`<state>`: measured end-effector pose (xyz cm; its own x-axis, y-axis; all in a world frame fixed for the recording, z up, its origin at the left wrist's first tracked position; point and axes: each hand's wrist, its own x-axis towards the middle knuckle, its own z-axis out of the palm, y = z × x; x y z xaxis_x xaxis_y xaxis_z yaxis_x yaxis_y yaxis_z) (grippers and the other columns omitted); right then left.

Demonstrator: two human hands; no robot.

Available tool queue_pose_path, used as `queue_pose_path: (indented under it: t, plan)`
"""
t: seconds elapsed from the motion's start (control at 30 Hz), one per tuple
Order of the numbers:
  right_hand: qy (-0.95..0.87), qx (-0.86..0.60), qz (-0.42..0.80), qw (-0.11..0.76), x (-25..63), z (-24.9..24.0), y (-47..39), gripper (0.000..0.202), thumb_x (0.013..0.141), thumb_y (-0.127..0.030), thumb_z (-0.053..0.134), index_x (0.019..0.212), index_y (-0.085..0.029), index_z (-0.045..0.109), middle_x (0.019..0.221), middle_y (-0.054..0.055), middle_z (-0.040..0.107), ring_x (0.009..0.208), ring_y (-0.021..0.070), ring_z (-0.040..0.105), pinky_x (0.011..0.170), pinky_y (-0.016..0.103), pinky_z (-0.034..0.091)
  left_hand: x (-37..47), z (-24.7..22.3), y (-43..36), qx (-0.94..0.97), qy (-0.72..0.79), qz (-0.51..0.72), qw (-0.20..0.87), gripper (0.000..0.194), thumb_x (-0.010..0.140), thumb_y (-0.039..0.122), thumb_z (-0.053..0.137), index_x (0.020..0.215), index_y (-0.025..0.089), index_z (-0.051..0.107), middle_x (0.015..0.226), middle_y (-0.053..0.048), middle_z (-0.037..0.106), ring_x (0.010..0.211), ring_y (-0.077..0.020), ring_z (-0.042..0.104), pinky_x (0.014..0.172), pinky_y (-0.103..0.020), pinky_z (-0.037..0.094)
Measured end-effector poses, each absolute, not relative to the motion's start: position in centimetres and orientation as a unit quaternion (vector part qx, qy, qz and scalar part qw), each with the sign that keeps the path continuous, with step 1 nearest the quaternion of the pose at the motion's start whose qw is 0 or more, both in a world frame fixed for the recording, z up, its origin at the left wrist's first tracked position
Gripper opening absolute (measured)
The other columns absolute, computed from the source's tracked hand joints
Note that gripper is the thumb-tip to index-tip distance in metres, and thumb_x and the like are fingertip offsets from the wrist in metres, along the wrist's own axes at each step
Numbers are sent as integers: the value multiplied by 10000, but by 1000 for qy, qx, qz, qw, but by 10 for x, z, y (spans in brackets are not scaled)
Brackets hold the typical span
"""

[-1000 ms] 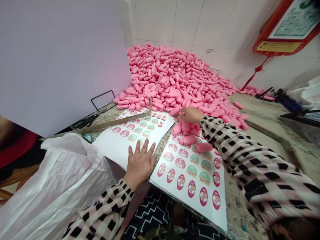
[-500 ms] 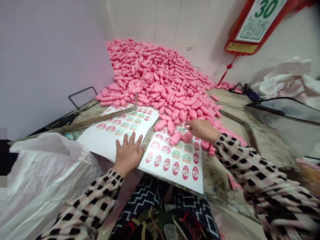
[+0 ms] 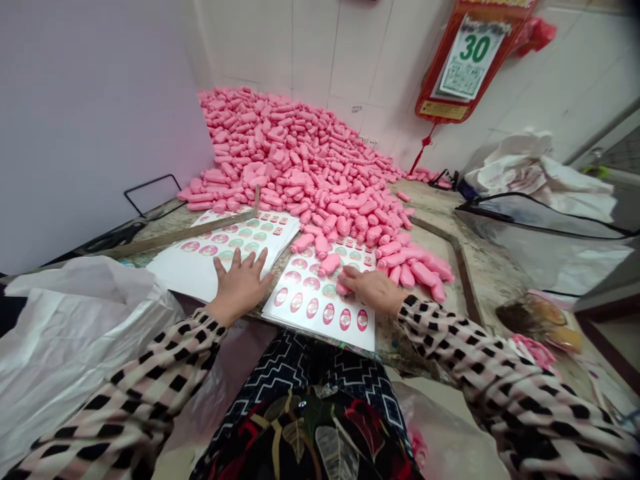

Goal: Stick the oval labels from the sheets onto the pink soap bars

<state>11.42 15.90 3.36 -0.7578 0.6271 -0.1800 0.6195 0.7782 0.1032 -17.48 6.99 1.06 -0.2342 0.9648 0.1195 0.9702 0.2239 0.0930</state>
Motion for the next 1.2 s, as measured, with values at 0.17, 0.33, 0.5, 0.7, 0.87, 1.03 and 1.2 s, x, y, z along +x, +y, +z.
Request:
queue_pose_path:
  t: [0.17, 0.33, 0.5, 0.7, 0.87, 1.03, 1.2]
  plan:
    - [867, 492, -46, -65, 136, 29, 152, 450, 828, -224, 419, 1270, -304, 443, 1278, 34, 502, 1019, 210, 546, 711, 277, 406, -126, 20, 52, -702, -658, -265, -66, 461, 875, 440, 325, 1225, 209, 518, 1208, -77, 540, 1106, -213, 484, 943, -351, 369]
    - [745, 639, -142, -126, 123, 15, 149, 431, 816, -504, 417, 1123, -222, 526, 991, 77, 648, 888, 231, 592, 678, 310, 405, -78, -5, 40, -653, -628, -345, -247, 364, 841, 378, 424, 1088, 193, 618, 921, -44, 638, 763, -151, 577, 730, -277, 455]
    - [733, 618, -224, -176, 94, -8, 137, 482, 730, -510, 529, 1122, -231, 499, 832, 38, 643, 737, 202, 585, 605, 282, 384, -74, -7, 32, -541, -628, -413, -377, 368, 789, 375, 522, 1097, 192, 605, 874, -34, 644, 784, -167, 597, 751, -301, 454]
    - [637, 510, -470, -335, 73, -6, 103, 397, 703, -384, 600, 1051, -222, 498, 667, -41, 545, 547, 115, 507, 517, 230, 393, -65, 9, 33, -283, -502, -539, -615, 464, 752, 354, 616, 1179, 205, 510, 1049, -73, 623, 830, -161, 627, 808, -326, 467]
    - [647, 384, -553, -359, 80, 9, 61, 385, 738, -348, 609, 1096, -239, 521, 933, 4, 590, 816, 131, 556, 742, 271, 445, -38, 8, 41, -181, -372, -553, -723, 302, 794, 374, 572, 981, 137, 578, 1000, -109, 637, 886, -192, 617, 793, -313, 484]
    - [668, 449, -510, -303, 136, 7, 89, 423, 806, -416, 523, 1197, -253, 510, 984, 26, 606, 839, 150, 569, 753, 303, 448, -38, 7, 51, -203, -450, -497, -713, 312, 732, 392, 630, 933, 165, 554, 917, -79, 646, 694, -162, 622, 660, -306, 498]
    - [717, 605, -217, -269, 171, -5, 126, 291, 858, -360, 426, 1040, -253, 626, 1053, 49, 614, 953, 200, 545, 849, 341, 387, -39, 12, 66, -399, -542, -434, -599, 240, 681, 371, 645, 766, 176, 534, 682, 19, 602, 550, -95, 525, 575, -226, 418]
